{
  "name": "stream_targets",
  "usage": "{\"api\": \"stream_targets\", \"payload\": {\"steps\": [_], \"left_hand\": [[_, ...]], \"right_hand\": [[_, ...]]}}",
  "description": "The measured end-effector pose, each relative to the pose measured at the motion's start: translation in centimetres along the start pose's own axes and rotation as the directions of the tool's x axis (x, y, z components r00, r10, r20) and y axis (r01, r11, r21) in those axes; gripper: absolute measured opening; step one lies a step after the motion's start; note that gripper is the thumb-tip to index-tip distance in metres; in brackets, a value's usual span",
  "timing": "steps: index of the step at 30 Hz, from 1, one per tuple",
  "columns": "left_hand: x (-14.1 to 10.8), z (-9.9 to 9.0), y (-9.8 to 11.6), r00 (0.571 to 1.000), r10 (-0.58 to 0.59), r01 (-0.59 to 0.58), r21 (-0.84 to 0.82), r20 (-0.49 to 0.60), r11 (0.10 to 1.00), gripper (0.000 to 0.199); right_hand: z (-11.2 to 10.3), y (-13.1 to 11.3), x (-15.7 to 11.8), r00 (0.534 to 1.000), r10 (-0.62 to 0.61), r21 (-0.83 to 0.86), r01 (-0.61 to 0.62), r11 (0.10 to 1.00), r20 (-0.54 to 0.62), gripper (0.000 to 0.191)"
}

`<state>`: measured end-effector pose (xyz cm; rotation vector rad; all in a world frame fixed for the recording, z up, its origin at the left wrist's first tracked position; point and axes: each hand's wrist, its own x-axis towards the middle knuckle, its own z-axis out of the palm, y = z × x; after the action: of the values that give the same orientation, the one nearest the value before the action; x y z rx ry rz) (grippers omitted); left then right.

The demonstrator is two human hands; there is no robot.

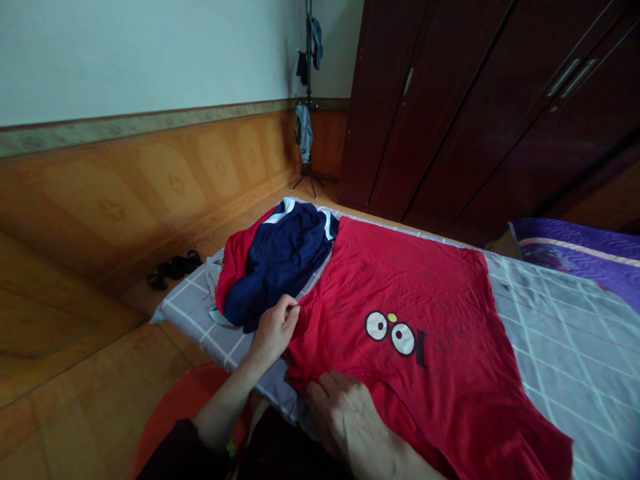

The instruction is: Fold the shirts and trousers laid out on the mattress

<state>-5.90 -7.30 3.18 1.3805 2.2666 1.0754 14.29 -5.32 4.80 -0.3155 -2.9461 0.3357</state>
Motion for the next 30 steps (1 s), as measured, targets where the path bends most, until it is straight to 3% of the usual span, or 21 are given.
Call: {"api": "stream_targets", "payload": {"steps": [3,6,9,12,14,16,19,21,23,25,27,28,30], "left_hand": [[1.3,-1.2,-1.1,0.988,-0.099,0.084,-0.127,-0.117,0.988,0.023],[2.3,-2.6,-1.8,0.988,-0.102,0.09,-0.102,-0.116,0.991,0.019],[2.9,-3.6,-1.5,0.989,-0.083,0.105,0.188,-0.122,0.977,0.019],[3.1,-4.0,-1.1,0.996,-0.093,0.082,0.6,-0.012,0.796,0.025],[3.2,-4.1,-1.0,0.986,-0.126,0.018,0.691,0.105,0.723,0.024],[3.1,-4.3,-0.8,0.981,-0.129,-0.013,0.718,0.142,0.696,0.022],[2.3,-4.7,0.2,0.998,-0.006,-0.044,0.726,0.066,0.686,0.025],[0.8,-4.5,1.5,0.984,0.164,-0.172,0.627,0.072,0.759,0.023],[-1.4,-3.7,3.1,0.911,0.349,-0.41,0.401,0.219,0.819,0.018],[-3.9,-2.1,4.7,0.759,0.5,-0.6,0.151,0.417,0.786,0.012],[-6.1,-0.2,5.9,0.621,0.569,-0.684,0.018,0.539,0.729,0.006],[-6.9,0.7,6.2,0.585,0.586,-0.706,-0.003,0.56,0.708,0.005],[-8.0,2.1,6.4,0.568,0.615,-0.735,0.002,0.547,0.678,0.009]], "right_hand": [[-1.2,0.2,-0.2,0.996,0.067,0.178,-0.056,0.982,-0.055,0.015],[-1.8,0.3,-0.2,0.997,0.077,0.285,-0.07,0.956,-0.016,0.013],[-1.6,0.4,-0.2,0.996,0.064,0.319,-0.08,0.944,0.06,0.014],[-0.9,0.5,-0.4,0.991,0.066,0.324,-0.102,0.94,0.119,0.015],[-0.7,0.6,-0.7,0.986,0.057,0.327,-0.107,0.939,0.158,0.014],[-1.1,0.7,-1.5,0.983,0.037,0.353,-0.1,0.93,0.181,0.017],[-2.8,1.4,-3.7,0.987,0.082,0.391,-0.13,0.911,0.136,0.021],[-4.3,2.5,-6.0,0.981,0.187,0.351,-0.195,0.916,0.056,0.022],[-5.5,4.0,-9.2,0.95,0.3,0.254,-0.271,0.928,-0.084,0.024],[-6.2,5.7,-12.8,0.882,0.395,0.146,-0.368,0.918,-0.256,0.022],[-6.3,7.1,-16.7,0.784,0.488,0.093,-0.493,0.865,-0.384,0.021],[-6.1,7.5,-18.5,0.728,0.541,0.095,-0.558,0.824,-0.421,0.022],[-5.3,7.9,-21.5,0.603,0.66,0.146,-0.679,0.719,-0.447,0.026]]}}
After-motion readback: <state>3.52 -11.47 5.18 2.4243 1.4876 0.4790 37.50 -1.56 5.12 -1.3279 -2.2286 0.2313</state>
